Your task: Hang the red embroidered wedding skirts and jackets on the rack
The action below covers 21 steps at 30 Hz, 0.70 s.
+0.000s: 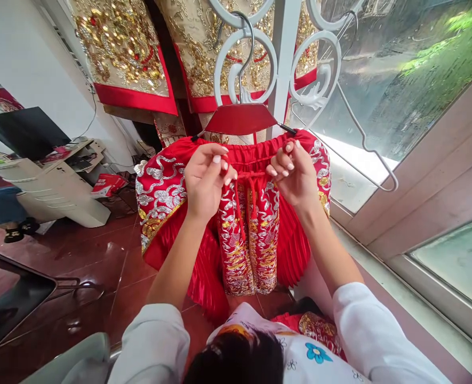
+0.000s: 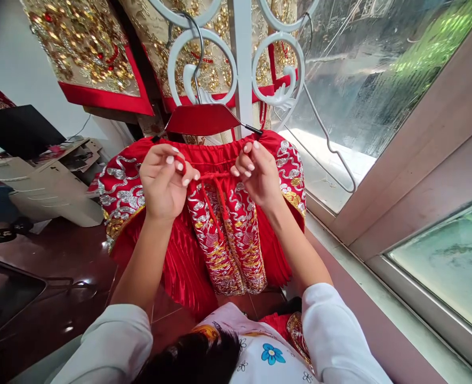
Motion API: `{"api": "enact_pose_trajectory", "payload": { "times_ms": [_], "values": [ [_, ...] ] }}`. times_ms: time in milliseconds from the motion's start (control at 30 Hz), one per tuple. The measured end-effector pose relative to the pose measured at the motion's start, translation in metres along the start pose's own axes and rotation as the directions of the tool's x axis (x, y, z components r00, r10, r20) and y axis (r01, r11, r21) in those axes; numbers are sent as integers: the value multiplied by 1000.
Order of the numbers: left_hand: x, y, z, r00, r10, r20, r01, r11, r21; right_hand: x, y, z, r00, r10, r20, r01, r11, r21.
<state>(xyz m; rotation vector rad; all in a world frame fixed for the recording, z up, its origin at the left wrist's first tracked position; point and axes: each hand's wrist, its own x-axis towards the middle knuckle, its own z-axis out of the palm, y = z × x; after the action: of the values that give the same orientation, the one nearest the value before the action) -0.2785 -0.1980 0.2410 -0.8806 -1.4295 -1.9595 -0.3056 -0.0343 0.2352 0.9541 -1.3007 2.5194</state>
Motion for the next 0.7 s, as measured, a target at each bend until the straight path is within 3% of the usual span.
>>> {"api": "enact_pose_trajectory", "payload": {
  "times_ms": [200,333,500,567,600,700],
  "values": [
    [9,26,-5,994,-106,36,107,994,-33,10,-23,-1,999,41,8,-41,998,-43],
    [13,22,-13,985,-170,33,167,984,68,18,-18,-8,998,53,-28,-56,990,-131],
    [-1,20,-31,997,-62,48,41,934,356,10,-5,-22,995,-70,-74,42,943,-331],
    [-9,34,-38,996,0,92,-55,797,602,3,-9,-33,977,-184,-104,105,849,-518],
    [-11,43,-42,992,45,121,-119,675,728,-1,-14,-39,956,-269,-116,140,767,-627],
    [-8,65,-53,945,157,285,-317,241,917,-4,-32,-57,860,-510,11,241,387,-890]
  ]
}}
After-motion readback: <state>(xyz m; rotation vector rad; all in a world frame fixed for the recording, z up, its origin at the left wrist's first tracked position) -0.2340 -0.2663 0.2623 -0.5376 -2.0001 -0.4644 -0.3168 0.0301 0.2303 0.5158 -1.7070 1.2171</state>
